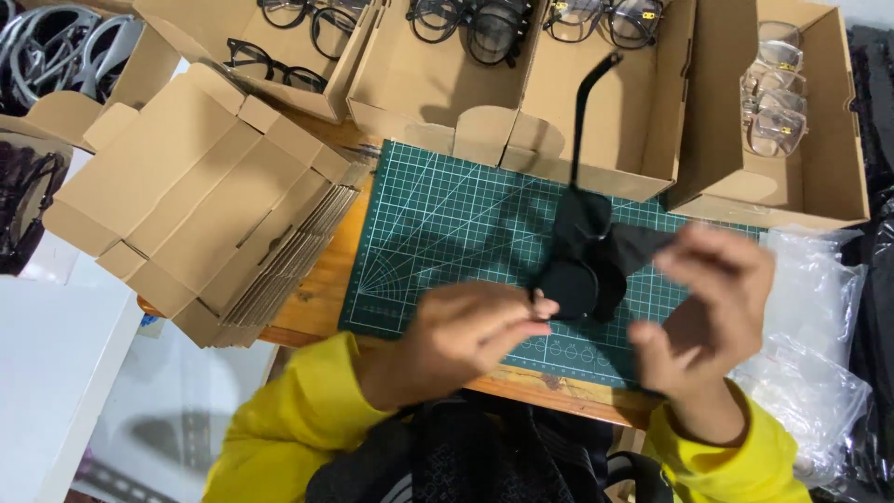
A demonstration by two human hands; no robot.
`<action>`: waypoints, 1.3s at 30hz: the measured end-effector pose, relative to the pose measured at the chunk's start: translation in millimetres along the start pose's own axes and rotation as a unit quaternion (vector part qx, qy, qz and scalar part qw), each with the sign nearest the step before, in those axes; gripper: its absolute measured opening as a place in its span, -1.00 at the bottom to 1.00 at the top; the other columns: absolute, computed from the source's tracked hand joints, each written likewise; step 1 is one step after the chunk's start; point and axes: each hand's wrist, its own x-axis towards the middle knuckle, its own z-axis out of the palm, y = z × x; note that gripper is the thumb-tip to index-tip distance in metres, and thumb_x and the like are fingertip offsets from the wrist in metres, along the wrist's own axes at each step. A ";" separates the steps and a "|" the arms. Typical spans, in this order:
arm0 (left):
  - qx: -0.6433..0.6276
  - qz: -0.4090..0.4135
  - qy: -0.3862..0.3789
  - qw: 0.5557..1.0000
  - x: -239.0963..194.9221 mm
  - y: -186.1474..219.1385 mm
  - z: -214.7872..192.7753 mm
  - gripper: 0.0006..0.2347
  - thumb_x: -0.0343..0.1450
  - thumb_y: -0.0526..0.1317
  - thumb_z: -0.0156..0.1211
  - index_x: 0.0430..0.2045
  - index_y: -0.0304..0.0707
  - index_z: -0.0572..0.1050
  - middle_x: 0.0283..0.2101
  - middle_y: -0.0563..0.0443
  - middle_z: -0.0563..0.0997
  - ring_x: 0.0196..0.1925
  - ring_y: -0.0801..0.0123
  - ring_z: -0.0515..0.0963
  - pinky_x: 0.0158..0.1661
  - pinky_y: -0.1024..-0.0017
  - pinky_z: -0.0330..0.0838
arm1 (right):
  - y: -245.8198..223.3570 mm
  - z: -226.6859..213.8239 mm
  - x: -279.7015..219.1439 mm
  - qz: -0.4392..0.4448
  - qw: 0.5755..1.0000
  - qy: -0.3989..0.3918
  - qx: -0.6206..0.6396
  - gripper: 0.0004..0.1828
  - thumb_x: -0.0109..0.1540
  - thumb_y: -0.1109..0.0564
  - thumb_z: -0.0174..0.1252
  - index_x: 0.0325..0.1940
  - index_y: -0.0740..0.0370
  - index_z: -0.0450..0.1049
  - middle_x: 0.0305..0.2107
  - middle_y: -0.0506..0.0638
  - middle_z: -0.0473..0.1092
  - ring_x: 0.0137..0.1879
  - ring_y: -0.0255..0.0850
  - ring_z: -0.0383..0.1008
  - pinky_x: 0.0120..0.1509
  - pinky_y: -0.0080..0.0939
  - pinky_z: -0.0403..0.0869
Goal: The person cleans a pair of sunglasses with a black cloth, places them inside a clear plastic bag, wraps them in bubble wrap, and secures them inside a small cardboard shipping box before placing the box into a black mailing envelope.
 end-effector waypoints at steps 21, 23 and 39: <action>0.147 -0.014 0.042 0.988 24.6 23.2 -41.9 -0.52 0.40 -0.25 0.51 0.18 -0.21 0.42 0.30 -0.24 0.41 0.43 -0.04 0.44 0.43 0.08 0.57 | -8.7 -7.9 -12.5 0.090 0.969 -0.133 0.188 -0.94 0.40 0.22 0.00 -0.09 0.27 0.31 -0.19 0.16 0.57 -0.05 -0.09 0.71 -0.24 -0.45 0.69; 0.117 -0.078 0.023 0.990 35.3 31.0 -59.0 -0.52 0.44 -0.12 0.46 0.24 0.20 0.38 0.50 -0.12 0.21 0.55 0.03 0.36 0.46 0.24 0.64 | -18.0 -7.5 -6.3 0.104 0.964 -0.126 0.209 -0.90 0.45 0.14 -0.12 -0.04 0.22 0.20 -0.31 0.19 0.52 -0.22 -0.11 0.64 -0.27 -0.38 0.59; -0.066 -0.152 0.004 0.986 38.3 -6.8 -56.0 -0.75 0.58 -0.44 0.03 0.14 -0.27 0.47 0.09 -0.12 0.60 0.09 0.22 0.72 0.14 0.45 0.64 | 6.6 -20.5 -4.0 0.239 0.902 -0.054 0.357 -0.73 0.38 0.03 0.15 0.05 0.04 0.21 -0.32 -0.06 0.30 -0.25 -0.29 0.38 -0.05 -0.25 0.42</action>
